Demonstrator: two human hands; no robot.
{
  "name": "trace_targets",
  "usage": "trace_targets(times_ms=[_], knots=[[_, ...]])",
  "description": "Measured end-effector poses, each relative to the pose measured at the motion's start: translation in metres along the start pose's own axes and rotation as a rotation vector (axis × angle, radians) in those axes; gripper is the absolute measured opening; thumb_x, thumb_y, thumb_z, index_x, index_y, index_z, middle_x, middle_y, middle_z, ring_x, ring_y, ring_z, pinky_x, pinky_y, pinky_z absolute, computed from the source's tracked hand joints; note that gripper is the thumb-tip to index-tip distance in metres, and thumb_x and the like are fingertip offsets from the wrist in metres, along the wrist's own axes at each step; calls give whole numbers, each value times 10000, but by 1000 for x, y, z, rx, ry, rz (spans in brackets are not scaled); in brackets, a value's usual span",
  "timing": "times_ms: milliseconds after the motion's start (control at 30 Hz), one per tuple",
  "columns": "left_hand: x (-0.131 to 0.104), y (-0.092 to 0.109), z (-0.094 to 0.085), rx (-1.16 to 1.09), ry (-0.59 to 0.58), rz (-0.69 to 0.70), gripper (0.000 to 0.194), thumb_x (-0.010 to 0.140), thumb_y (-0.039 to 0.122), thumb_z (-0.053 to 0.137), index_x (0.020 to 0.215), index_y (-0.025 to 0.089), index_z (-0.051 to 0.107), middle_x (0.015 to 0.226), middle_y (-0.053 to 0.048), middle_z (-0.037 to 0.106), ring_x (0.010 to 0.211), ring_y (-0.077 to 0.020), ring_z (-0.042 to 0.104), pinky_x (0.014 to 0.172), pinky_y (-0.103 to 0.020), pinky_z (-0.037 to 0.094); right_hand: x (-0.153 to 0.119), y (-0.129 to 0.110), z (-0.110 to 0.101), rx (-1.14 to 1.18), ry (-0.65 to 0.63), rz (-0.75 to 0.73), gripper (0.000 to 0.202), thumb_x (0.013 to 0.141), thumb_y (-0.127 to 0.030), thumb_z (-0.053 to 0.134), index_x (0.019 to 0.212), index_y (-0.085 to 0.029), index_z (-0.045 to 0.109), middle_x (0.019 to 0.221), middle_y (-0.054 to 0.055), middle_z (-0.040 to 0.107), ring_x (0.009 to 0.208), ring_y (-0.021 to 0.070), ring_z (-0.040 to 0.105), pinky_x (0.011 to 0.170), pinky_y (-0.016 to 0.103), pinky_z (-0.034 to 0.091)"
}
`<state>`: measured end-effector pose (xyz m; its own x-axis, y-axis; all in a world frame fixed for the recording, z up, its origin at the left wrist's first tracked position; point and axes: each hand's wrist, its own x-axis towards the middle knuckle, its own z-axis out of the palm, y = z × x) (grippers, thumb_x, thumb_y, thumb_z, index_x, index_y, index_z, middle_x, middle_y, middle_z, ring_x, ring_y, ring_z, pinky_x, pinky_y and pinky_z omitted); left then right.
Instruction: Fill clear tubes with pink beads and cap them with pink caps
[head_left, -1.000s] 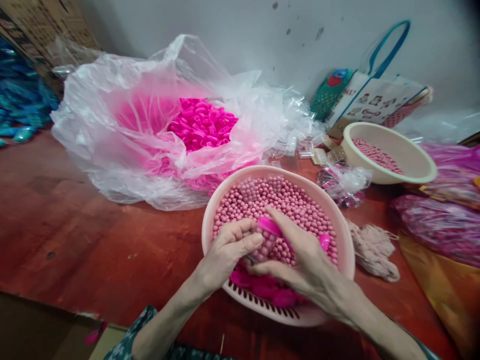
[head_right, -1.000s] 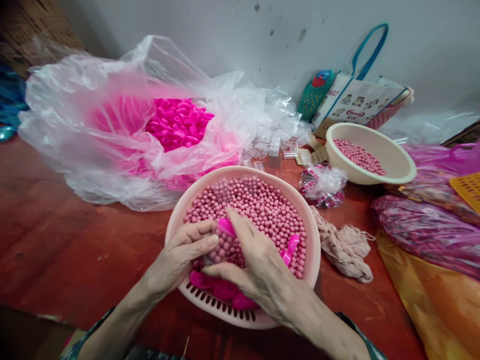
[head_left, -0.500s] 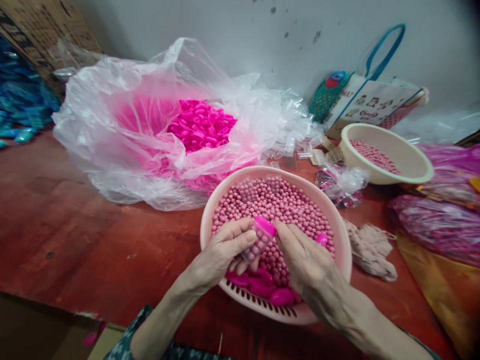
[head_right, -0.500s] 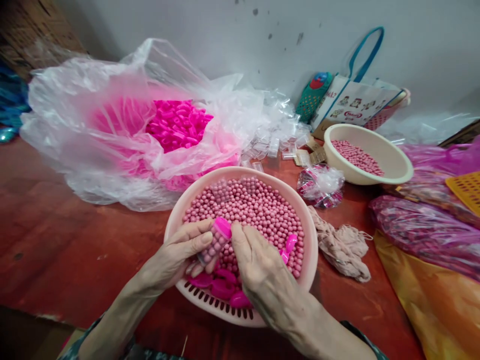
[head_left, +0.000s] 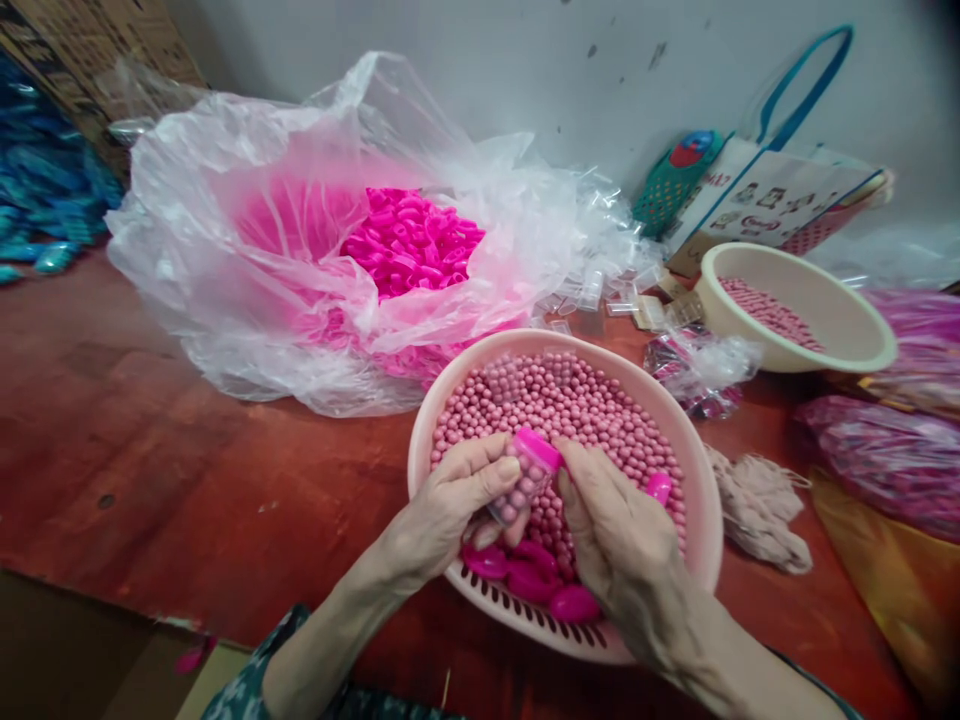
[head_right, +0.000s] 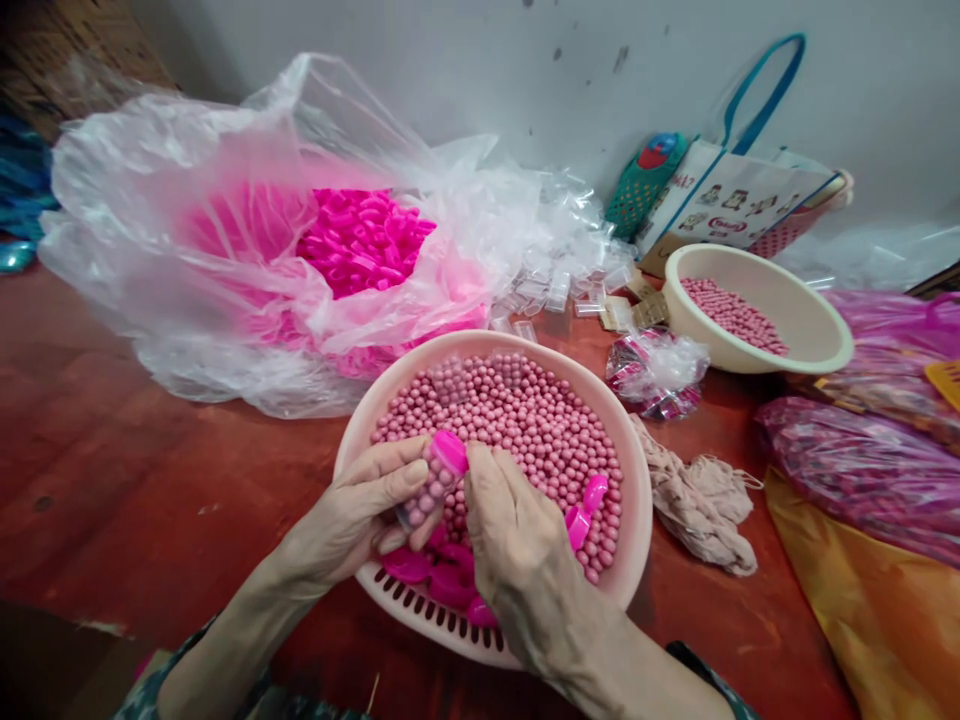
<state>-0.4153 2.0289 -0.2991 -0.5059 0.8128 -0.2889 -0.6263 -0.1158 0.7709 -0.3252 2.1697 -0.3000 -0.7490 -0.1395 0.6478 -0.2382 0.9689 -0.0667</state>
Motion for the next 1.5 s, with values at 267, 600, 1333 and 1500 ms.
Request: trace_targets(times_ms=[267, 600, 1333, 1500], knots=[[2, 1, -1, -7, 17, -37, 194, 826, 299, 550, 750, 120, 558, 516, 22, 475, 388, -39, 404, 294, -103, 224, -14, -7, 5, -115, -77, -44, 578, 822, -4, 460, 1367, 64, 282, 1061, 249, 630, 988, 277, 612, 769, 333, 563], [-2, -2, 3, 190, 47, 65, 185, 860, 335, 527, 851, 151, 541, 634, 25, 521, 478, -36, 447, 367, -96, 284, -11, 1, -5, 270, -67, 121, 499, 828, -9, 455, 1317, -99, 411, 1103, 149, 635, 1080, 218, 582, 882, 317, 528], [-3, -6, 1, 141, 44, 130, 289, 841, 270, 571, 1127, 236, 540, 635, 53, 461, 571, -67, 433, 558, -154, 365, 14, -1, 3, -194, -246, -66, 296, 840, -439, 485, 720, -169, 469, 492, -8, 477, 417, 134, 455, 420, 266, 222], [-1, -6, 2, 80, 54, 145, 312, 833, 263, 583, 1140, 236, 533, 650, 47, 489, 550, -54, 439, 512, -130, 348, 12, 3, -1, 72, -281, 70, 358, 808, -464, 558, 921, -125, 535, 642, 24, 579, 509, 157, 534, 445, 263, 352]])
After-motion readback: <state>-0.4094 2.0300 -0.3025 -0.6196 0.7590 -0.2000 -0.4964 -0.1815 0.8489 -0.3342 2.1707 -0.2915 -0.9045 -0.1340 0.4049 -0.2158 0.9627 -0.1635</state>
